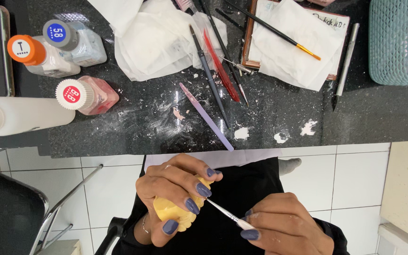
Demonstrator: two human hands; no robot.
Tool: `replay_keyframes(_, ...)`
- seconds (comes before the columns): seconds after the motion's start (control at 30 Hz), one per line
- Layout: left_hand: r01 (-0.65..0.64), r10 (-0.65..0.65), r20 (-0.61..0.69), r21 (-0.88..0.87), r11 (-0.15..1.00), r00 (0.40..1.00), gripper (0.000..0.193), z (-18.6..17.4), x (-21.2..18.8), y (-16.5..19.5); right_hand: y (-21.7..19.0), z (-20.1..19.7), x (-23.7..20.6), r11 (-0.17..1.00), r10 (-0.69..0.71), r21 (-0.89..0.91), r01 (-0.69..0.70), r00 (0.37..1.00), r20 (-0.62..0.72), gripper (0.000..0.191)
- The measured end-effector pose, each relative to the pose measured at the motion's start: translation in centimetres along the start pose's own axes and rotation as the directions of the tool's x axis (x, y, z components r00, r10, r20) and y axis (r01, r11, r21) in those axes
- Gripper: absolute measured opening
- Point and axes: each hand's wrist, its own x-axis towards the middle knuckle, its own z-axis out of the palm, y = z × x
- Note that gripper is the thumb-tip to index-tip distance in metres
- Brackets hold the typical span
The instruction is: The person holds a yellow denture with artificial teeth in one hand and uses a small brush to apply and shape pink denture base material onto the denture, periodically dipping the brush and wiping it on a tissue while rotating the denture to reach different areas.
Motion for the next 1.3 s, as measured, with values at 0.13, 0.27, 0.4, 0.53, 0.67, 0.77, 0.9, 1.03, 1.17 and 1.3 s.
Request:
replay_keyframes(0.13, 0.009, -0.009, -0.018, -0.012, 1.0, 1.0, 0.029, 0.0, -0.2, 0.0, 0.9, -0.9, -0.2, 0.998, -0.058, 0.005, 0.058, 0.994, 0.095, 0.011)
replay_keyframes(0.27, -0.002, 0.002, -0.008, -0.017, 1.0, 1.0, 0.028, -0.1, -0.1, -0.1, 1.4, -1.4, -1.2, 0.998, -0.016, 0.065, 0.011, 0.996, 0.086, 0.018)
replay_keyframes(0.4, 0.009, -0.009, 0.013, -0.013, 1.0, 1.0, 0.028, -0.3, -0.1, 0.1, 1.9, -1.7, -1.6, 1.0, -0.027, 0.006, 0.026, 0.986, 0.163, 0.016)
replay_keyframes(0.53, 0.041, -0.041, 0.016, -0.019, 0.999, 0.999, 0.028, -0.6, -0.2, 0.2, 2.7, -1.9, -1.0, 0.995, -0.099, 0.033, 0.094, 0.971, 0.218, 0.019)
replay_keyframes(0.67, 0.028, -0.028, 0.016, -0.013, 1.0, 0.999, 0.028, -0.5, -0.2, 0.0, 2.0, -1.7, -1.0, 0.998, -0.045, 0.055, 0.037, 0.987, 0.154, 0.017)
replay_keyframes(0.77, 0.006, -0.006, 0.005, -0.013, 1.0, 1.0, 0.028, -0.4, -0.1, -0.2, 1.2, -1.3, -1.3, 1.0, 0.004, -0.002, -0.004, 0.994, 0.107, 0.012)
replay_keyframes(0.9, 0.027, -0.028, -0.014, -0.009, 1.0, 1.0, 0.029, -0.4, -0.3, -0.1, 1.0, -0.6, -1.2, 1.0, -0.003, -0.011, 0.004, 0.998, 0.059, 0.01)
replay_keyframes(1.03, 0.018, -0.018, -0.016, 0.007, 1.0, 1.0, 0.03, -0.5, -0.6, -0.2, 0.8, -0.4, -0.9, 1.0, 0.011, -0.022, -0.011, 1.0, 0.028, 0.013)
replay_keyframes(1.17, 0.09, -0.099, -0.062, -0.141, 0.986, 0.993, 0.037, 0.1, -0.2, -0.1, 1.7, -1.2, 0.7, 0.99, -0.136, 0.063, 0.127, 0.98, 0.146, 0.021)
replay_keyframes(1.3, 0.31, -0.453, -0.171, -0.522, 0.795, 0.875, 0.057, 0.9, 1.3, 1.3, 4.2, 0.1, 2.3, 0.992, -0.084, -0.099, 0.079, 0.995, -0.053, 0.01)
